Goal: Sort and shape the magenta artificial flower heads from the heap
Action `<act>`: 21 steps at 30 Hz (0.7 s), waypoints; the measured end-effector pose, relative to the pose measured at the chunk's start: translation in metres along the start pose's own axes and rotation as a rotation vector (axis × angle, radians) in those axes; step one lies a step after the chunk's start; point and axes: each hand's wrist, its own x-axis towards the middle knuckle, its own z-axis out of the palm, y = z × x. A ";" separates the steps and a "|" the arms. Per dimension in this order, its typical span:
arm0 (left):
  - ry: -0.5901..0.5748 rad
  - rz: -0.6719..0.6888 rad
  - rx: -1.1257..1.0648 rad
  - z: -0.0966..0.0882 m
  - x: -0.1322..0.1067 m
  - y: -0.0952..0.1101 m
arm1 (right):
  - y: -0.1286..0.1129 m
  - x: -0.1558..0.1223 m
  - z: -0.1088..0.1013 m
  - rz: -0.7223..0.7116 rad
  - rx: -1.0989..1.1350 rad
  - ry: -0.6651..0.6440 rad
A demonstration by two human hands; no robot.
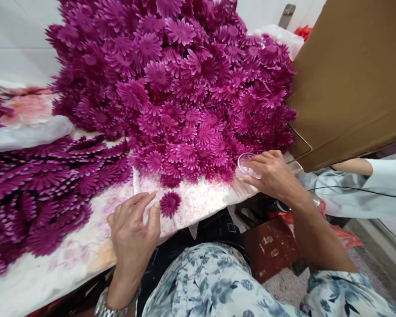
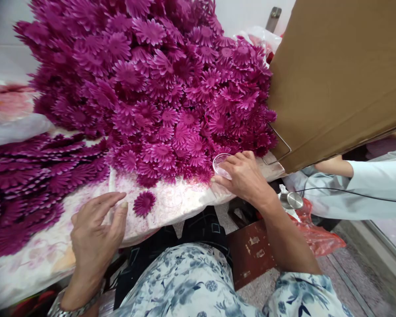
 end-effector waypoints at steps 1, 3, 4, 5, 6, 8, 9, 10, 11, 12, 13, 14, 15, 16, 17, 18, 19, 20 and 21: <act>0.012 -0.047 -0.093 -0.002 0.000 0.003 | 0.000 -0.002 -0.005 0.010 0.027 0.077; 0.009 -0.178 -0.345 -0.005 0.000 0.015 | -0.005 -0.004 -0.013 0.034 0.086 0.226; 0.006 -0.253 -0.495 -0.005 0.001 0.022 | -0.013 -0.003 -0.016 0.033 0.136 0.281; 0.023 -0.326 -0.678 -0.005 0.002 0.030 | -0.023 0.000 -0.017 0.015 0.209 0.317; 0.012 -0.402 -0.891 -0.003 0.004 0.039 | -0.038 0.004 -0.016 -0.024 0.298 0.331; -0.139 -0.585 -1.331 0.002 0.010 0.052 | -0.075 0.014 -0.009 -0.152 0.515 0.316; -0.224 -0.694 -1.490 0.004 0.013 0.057 | -0.096 0.018 -0.003 -0.224 0.596 0.294; -0.289 -0.801 -1.607 0.005 0.017 0.058 | -0.117 0.021 0.005 -0.291 0.660 0.289; -0.305 -0.867 -1.692 0.005 0.020 0.058 | -0.136 0.023 0.013 -0.312 0.677 0.284; -0.273 -0.914 -1.745 0.005 0.023 0.055 | -0.153 0.023 0.020 -0.317 0.669 0.319; -0.233 -0.943 -1.780 0.003 0.024 0.050 | -0.166 0.023 0.027 -0.327 0.658 0.328; -0.181 -0.950 -1.802 0.000 0.025 0.044 | -0.175 0.021 0.032 -0.337 0.662 0.321; -0.129 -0.941 -1.815 -0.003 0.025 0.037 | -0.180 0.020 0.036 -0.355 0.679 0.313; -0.086 -0.919 -1.823 -0.006 0.025 0.030 | -0.182 0.020 0.038 -0.379 0.719 0.302; -0.053 -0.890 -1.827 -0.008 0.024 0.024 | -0.182 0.021 0.039 -0.395 0.772 0.288; -0.026 -0.862 -1.824 -0.010 0.022 0.020 | -0.182 0.024 0.040 -0.393 0.825 0.282; -0.010 -0.843 -1.816 -0.011 0.020 0.018 | -0.183 0.029 0.040 -0.372 0.867 0.281; -0.002 -0.833 -1.800 -0.011 0.018 0.019 | -0.185 0.035 0.040 -0.336 0.890 0.285; 0.000 -0.832 -1.776 -0.010 0.016 0.021 | -0.190 0.041 0.040 -0.296 0.890 0.294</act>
